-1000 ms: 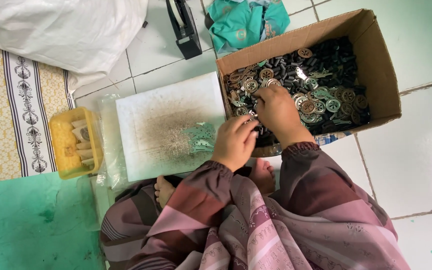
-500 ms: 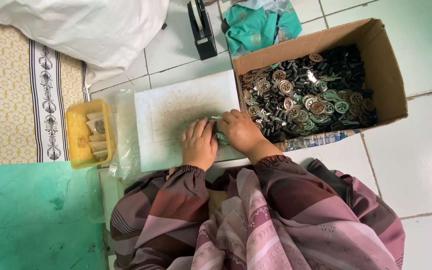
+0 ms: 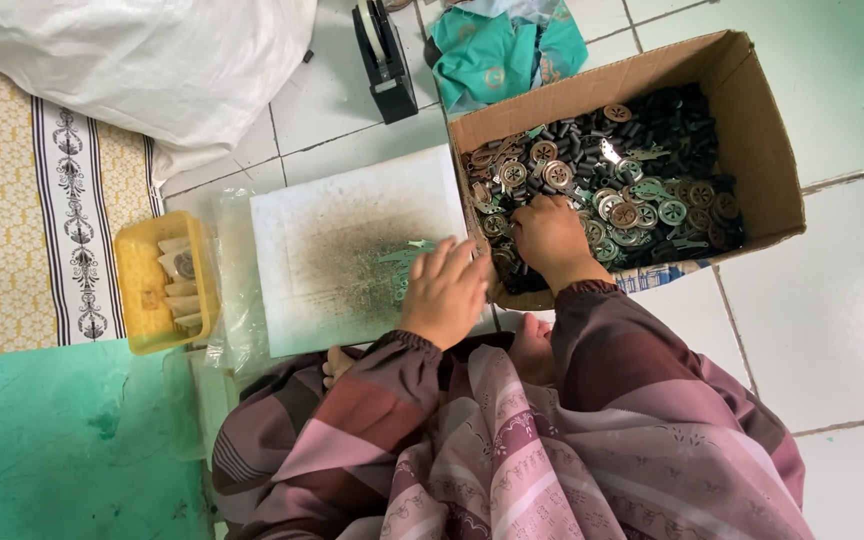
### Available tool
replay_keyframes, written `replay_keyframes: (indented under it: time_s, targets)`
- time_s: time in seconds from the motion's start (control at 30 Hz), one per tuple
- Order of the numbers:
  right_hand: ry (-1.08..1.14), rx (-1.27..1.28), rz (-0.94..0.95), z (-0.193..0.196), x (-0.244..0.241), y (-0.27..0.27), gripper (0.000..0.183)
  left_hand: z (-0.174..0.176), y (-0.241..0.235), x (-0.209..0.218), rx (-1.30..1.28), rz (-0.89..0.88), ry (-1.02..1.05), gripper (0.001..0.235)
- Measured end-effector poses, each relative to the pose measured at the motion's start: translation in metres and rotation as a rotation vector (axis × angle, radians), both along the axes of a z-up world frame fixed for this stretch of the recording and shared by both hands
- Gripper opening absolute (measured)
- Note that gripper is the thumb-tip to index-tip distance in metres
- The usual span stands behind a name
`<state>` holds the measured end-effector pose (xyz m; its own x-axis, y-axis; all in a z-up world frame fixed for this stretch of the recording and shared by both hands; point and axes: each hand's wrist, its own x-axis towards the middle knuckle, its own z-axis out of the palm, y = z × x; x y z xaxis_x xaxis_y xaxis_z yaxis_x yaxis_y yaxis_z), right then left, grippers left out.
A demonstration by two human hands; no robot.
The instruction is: The person sits on the floor and sorts buttons from a cardboard box into small plastic bags. They pick buttons from the box, place them into bags, and set the filled bags into a yellow container.
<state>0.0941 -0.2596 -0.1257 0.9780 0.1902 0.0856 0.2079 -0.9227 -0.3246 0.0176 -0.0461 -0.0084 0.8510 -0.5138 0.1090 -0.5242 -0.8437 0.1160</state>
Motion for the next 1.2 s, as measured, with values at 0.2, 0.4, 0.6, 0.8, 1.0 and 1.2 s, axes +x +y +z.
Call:
replay_keyframes:
  time_s: [0.2,0.4,0.6,0.8,1.0,1.2]
  targets:
    - [-0.064,-0.191,-0.080,-0.070,0.007,0.019,0.016,-0.017,-0.057,0.017,0.192,-0.126,0.186,0.026]
    - [-0.119,-0.193,-0.044,-0.039,-0.002,0.012,0.016,0.004,-0.075,0.013,0.353,-0.062,0.408,0.031]
    - [0.097,-0.187,0.044,0.005,-0.009,-0.013,0.024,-0.011,-0.067,-0.029,0.142,-0.061,0.267,0.044]
    - [0.218,0.135,-0.047,0.064,-0.028,0.003,0.028,0.044,-0.038,-0.073,-0.015,0.018,0.207,0.040]
    - [0.020,0.366,0.065,0.106,-0.064,0.067,0.031,0.046,0.049,-0.072,0.020,0.209,0.198,0.038]
    - [0.073,0.346,0.103,0.080,-0.071,0.109,0.032,0.029,0.095,-0.077,-0.043,0.372,0.228,0.043]
